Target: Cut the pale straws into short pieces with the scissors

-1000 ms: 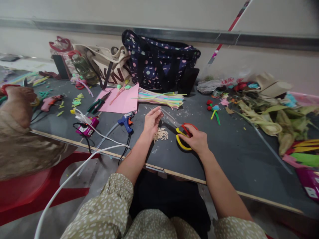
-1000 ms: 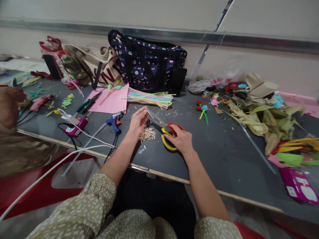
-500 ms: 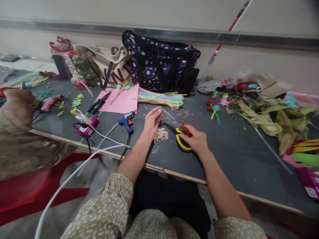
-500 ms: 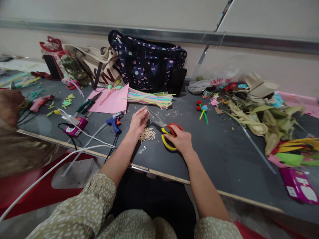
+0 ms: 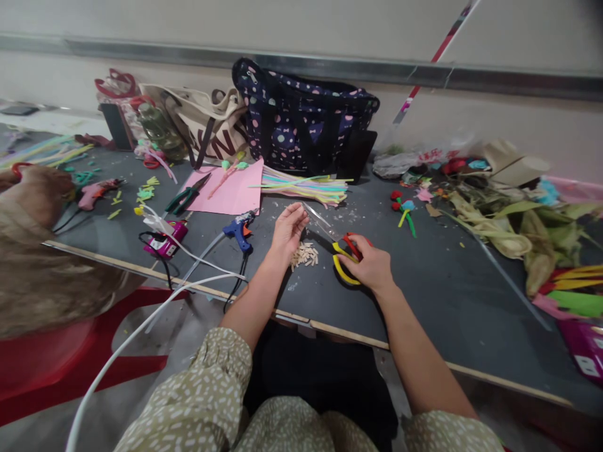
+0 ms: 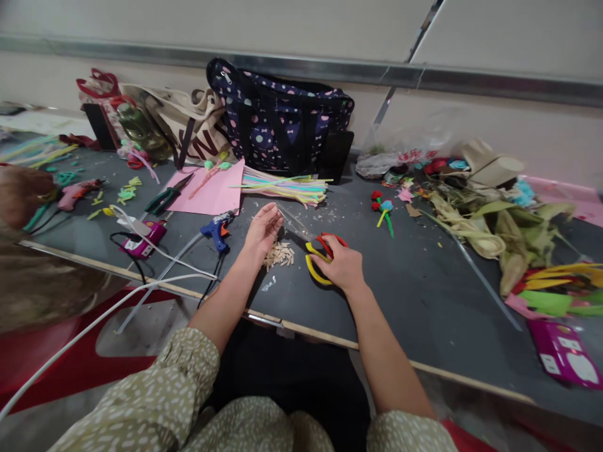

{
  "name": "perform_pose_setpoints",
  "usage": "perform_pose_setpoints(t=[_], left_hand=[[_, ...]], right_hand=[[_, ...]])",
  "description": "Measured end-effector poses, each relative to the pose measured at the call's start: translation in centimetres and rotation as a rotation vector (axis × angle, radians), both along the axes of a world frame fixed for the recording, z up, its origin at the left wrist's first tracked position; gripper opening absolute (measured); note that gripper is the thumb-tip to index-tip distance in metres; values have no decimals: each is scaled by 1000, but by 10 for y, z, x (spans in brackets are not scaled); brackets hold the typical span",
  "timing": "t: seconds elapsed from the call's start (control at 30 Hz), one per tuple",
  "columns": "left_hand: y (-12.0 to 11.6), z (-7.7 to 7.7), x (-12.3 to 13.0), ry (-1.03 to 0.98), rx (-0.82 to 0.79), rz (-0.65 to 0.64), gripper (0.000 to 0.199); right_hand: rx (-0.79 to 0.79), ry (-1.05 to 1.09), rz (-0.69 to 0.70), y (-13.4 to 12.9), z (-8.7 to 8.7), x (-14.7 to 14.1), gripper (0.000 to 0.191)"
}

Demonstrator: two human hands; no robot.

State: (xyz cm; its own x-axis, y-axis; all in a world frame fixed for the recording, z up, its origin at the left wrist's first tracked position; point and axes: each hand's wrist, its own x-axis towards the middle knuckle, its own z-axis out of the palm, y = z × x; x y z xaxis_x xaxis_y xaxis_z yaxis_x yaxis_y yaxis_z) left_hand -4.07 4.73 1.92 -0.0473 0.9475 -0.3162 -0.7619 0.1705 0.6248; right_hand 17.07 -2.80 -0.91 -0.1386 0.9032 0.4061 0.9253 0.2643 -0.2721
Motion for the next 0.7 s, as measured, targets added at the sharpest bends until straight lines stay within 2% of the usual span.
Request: perform_pose_setpoints(t=[0.17,0.43,0.7], left_hand=[[0,-1,0,-3,50,-8,18],[0,1,2,-3,3,8,24],[1,-2,2,47,25,6,21]], right_hand=[[21,-4,4,1,-2,1,55],[50,-43,-18,2,-3,3,58],[86,-36,-4,1,-3,2,57]])
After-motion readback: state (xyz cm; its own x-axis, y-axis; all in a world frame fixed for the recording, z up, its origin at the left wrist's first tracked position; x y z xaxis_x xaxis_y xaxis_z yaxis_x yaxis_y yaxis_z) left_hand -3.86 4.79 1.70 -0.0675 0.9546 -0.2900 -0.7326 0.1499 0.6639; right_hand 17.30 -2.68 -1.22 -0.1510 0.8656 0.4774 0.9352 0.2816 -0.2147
